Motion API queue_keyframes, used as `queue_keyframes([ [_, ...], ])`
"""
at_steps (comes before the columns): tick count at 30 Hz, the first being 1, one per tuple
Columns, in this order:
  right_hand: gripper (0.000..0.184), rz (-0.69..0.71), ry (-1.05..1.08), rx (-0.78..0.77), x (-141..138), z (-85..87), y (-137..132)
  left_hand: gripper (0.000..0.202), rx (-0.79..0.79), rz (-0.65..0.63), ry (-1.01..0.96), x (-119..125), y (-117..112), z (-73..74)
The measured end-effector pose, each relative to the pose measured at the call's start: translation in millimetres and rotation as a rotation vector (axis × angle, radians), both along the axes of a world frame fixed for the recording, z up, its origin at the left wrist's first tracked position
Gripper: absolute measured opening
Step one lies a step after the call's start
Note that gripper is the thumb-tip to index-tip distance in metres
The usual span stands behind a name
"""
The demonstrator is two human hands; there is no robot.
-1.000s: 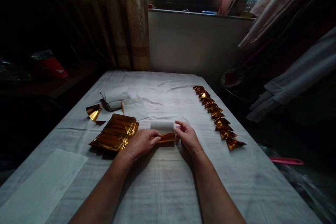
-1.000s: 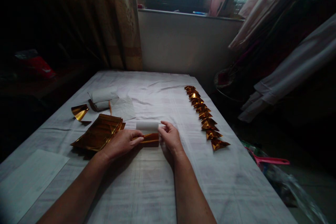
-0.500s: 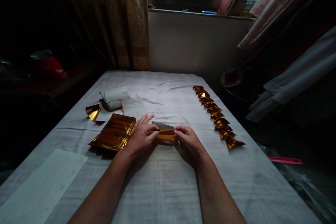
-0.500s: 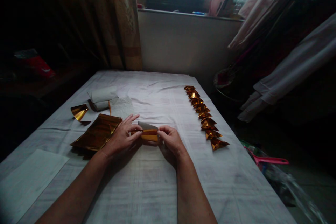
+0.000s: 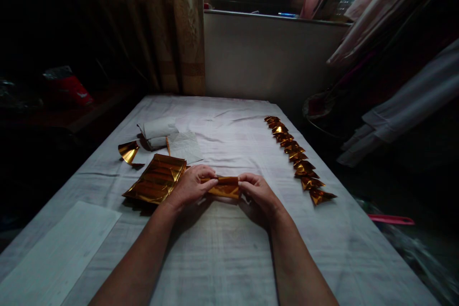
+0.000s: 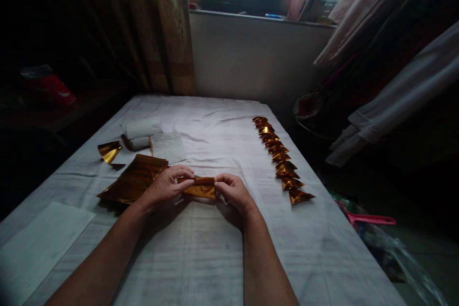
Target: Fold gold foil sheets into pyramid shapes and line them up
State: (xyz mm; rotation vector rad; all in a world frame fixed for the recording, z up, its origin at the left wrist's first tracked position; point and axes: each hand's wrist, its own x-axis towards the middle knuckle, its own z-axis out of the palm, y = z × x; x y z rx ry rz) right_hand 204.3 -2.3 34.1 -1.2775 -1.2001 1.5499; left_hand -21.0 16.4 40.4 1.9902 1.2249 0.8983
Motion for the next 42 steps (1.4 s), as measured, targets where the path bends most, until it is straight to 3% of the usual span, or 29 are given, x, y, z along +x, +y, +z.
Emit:
queue_keyframes([
  [8, 0.024, -0.023, 0.016, 0.022, -1, -5.1, 0, 0.011, -0.074, 0.002, 0.016, 2, -5, 4.8],
  [18, 0.047, -0.050, 0.036, 0.050, -2, -7.2, 2, 0.014, -0.131, 0.054, 0.006, 6, -6, 4.7],
  [26, 0.041, -0.097, 0.050, 0.086, -5, -17.3, 2, 0.012, -0.130, 0.038, 0.019, 10, -9, 13.3],
  [42, 0.039, -0.170, -0.020, 0.145, -6, -11.8, 1, 0.019, -0.163, 0.085, 0.015, 12, -9, 9.5],
])
